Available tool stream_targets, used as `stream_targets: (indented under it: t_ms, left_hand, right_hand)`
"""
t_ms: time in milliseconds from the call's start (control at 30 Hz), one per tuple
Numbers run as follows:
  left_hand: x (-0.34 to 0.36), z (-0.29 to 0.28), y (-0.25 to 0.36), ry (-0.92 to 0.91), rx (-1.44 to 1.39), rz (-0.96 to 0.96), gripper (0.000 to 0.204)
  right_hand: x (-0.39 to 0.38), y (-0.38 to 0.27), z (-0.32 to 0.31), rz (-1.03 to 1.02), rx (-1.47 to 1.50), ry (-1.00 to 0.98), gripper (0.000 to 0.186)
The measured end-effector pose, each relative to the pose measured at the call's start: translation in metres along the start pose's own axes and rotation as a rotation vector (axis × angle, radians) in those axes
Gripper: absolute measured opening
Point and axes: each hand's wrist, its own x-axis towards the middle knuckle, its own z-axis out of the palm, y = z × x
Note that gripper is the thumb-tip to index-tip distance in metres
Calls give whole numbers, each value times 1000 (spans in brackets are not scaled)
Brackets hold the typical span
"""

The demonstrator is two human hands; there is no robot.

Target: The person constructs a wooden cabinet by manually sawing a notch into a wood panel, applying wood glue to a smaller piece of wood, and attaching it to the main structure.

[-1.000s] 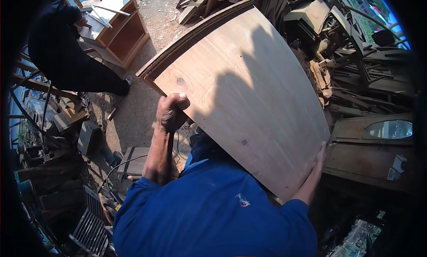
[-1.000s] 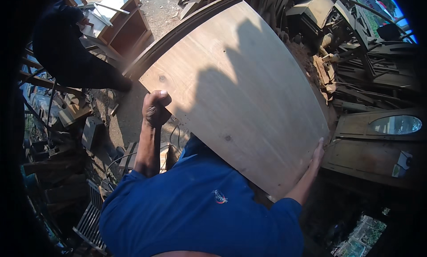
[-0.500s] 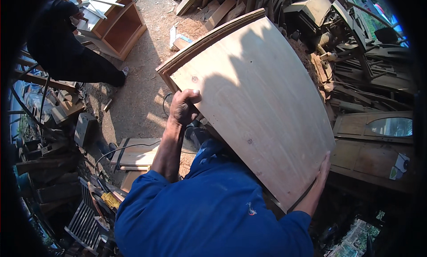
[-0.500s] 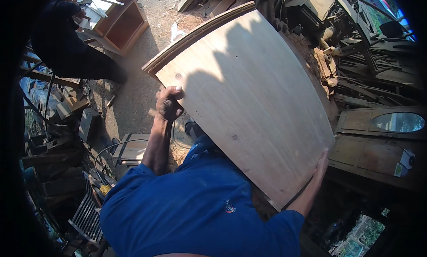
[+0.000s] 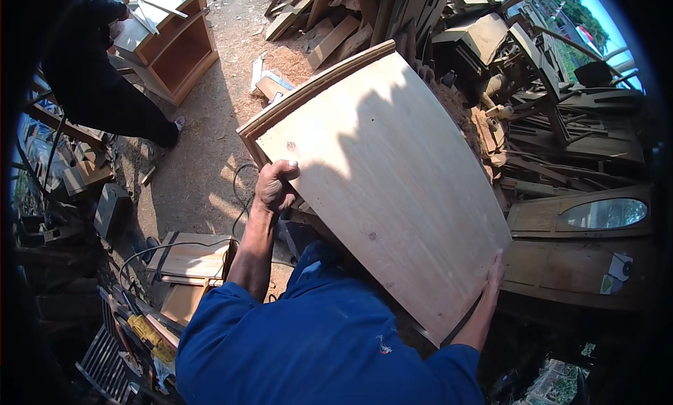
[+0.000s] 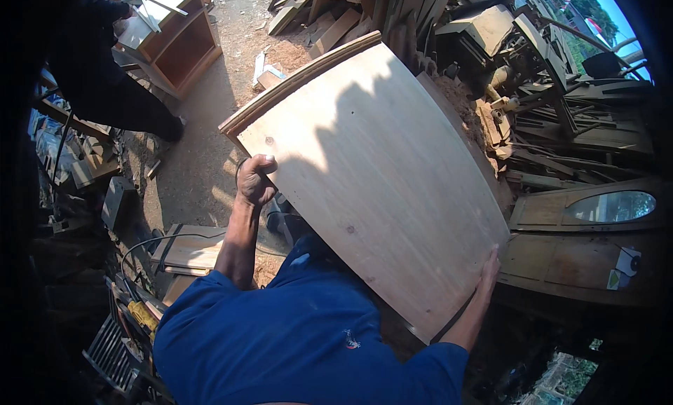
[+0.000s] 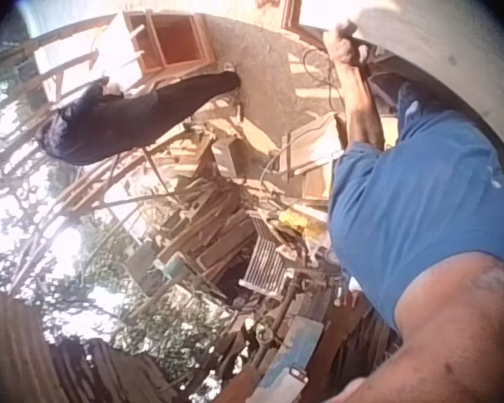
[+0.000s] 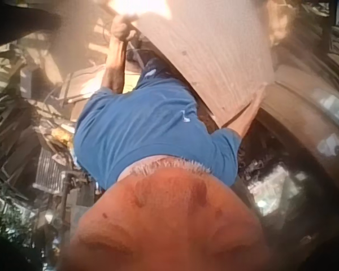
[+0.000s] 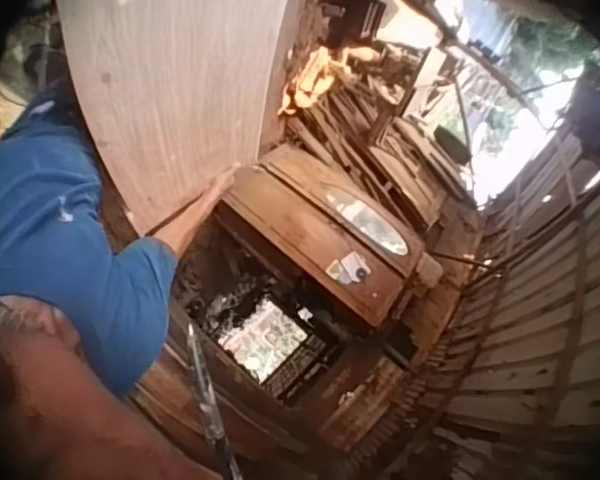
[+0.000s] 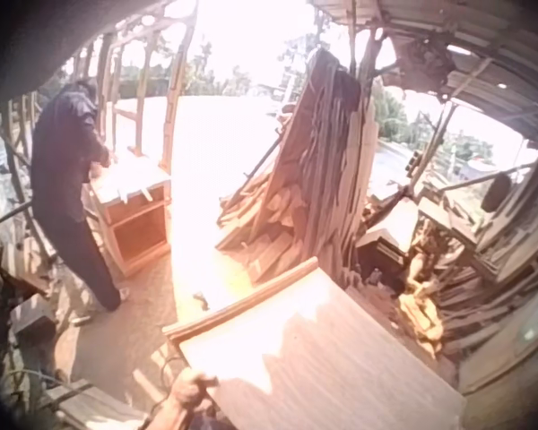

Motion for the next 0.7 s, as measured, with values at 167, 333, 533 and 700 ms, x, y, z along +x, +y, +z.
stream_targets:
  t_ms: [167, 333, 533, 700]
  left_hand:
    - [3, 5, -6, 108, 37, 0, 26]
    - [0, 26, 7, 10, -59, -45, 21]
    - [-1, 20, 8, 49, -25, -56, 14]
    - [1, 44, 8, 120, -27, -66, 4]
  right_hand:
    - [15, 10, -2, 6, 1, 4, 91]
    - [17, 10, 1, 12, 18, 6, 90]
    - [15, 13, 10, 43, 64, -11, 88]
    - [38, 28, 0, 51, -37, 71, 87]
